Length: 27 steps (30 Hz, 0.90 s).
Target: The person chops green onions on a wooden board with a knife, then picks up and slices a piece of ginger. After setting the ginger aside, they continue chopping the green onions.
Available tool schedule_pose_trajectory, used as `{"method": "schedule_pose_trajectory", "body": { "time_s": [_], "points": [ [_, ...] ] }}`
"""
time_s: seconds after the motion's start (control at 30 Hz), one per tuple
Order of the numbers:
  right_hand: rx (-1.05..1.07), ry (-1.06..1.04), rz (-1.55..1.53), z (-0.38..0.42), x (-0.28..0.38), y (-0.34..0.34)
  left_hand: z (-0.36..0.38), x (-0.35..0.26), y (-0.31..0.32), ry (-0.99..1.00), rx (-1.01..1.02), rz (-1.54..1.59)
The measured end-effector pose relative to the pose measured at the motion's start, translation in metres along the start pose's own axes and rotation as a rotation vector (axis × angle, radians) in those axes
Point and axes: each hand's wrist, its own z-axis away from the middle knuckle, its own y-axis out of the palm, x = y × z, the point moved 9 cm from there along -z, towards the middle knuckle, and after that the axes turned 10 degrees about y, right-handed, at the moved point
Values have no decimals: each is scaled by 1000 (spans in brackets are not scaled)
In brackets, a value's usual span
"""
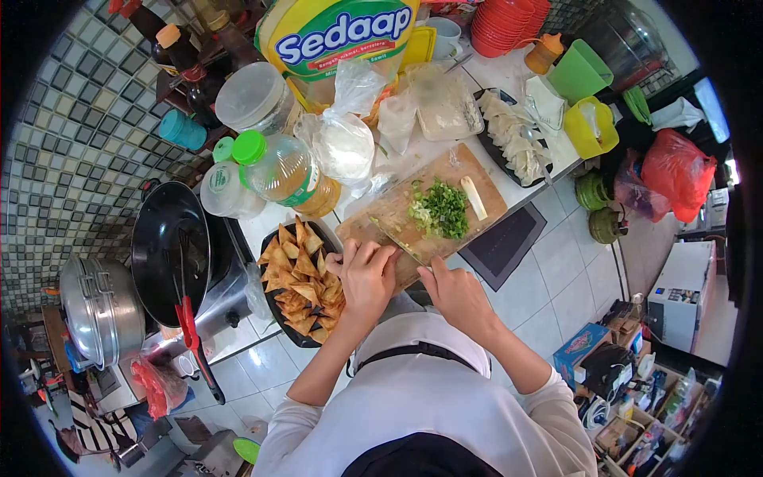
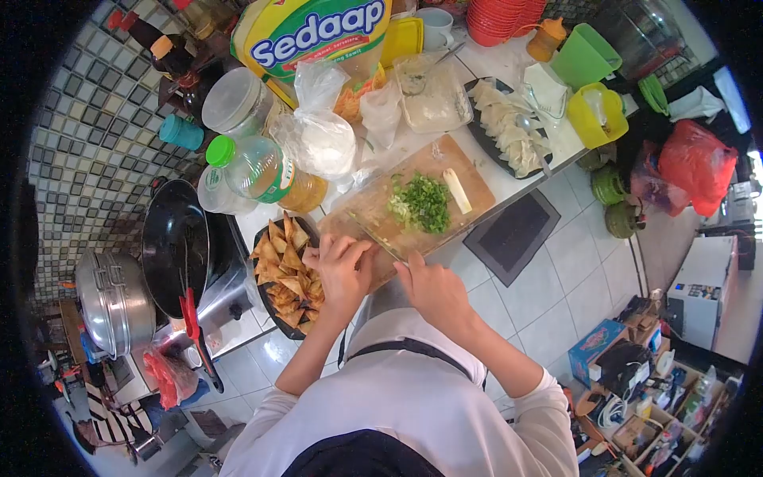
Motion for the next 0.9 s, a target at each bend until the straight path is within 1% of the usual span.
{"method": "schedule_pose_trajectory", "body": {
  "time_s": [0.1,0.17,0.3,0.37,0.5,0.57,0.6,0.67,0.8,0.9],
  "points": [
    [-23,-53,47,9,-11,-2,1,2,-1,-11,-10,-35],
    [23,-10,31,15,-22,-5,1,1,-1,-26,-8,-15],
    [20,-8,18,5,-24,-4,0,6,1,-45,19,-25],
    [-52,-26,9,3,-16,-9,-1,6,1,-28,28,-45],
    [-95,-10,31,-3,-19,-17,-2,4,-1,-36,7,-30],
    [-57,-8,-104,-3,-19,-18,0,3,0,-30,8,-20],
    [-55,-11,-103,-2,-19,-16,0,4,0,-33,7,-22],
    [-18,-46,-196,1,-15,-8,0,3,-1,-6,7,-55],
    [33,-44,-204,4,-12,2,0,5,-4,-20,-36,-29],
    [9,-6,-149,6,-8,1,-1,3,-5,2,-32,-59]
  ]
}}
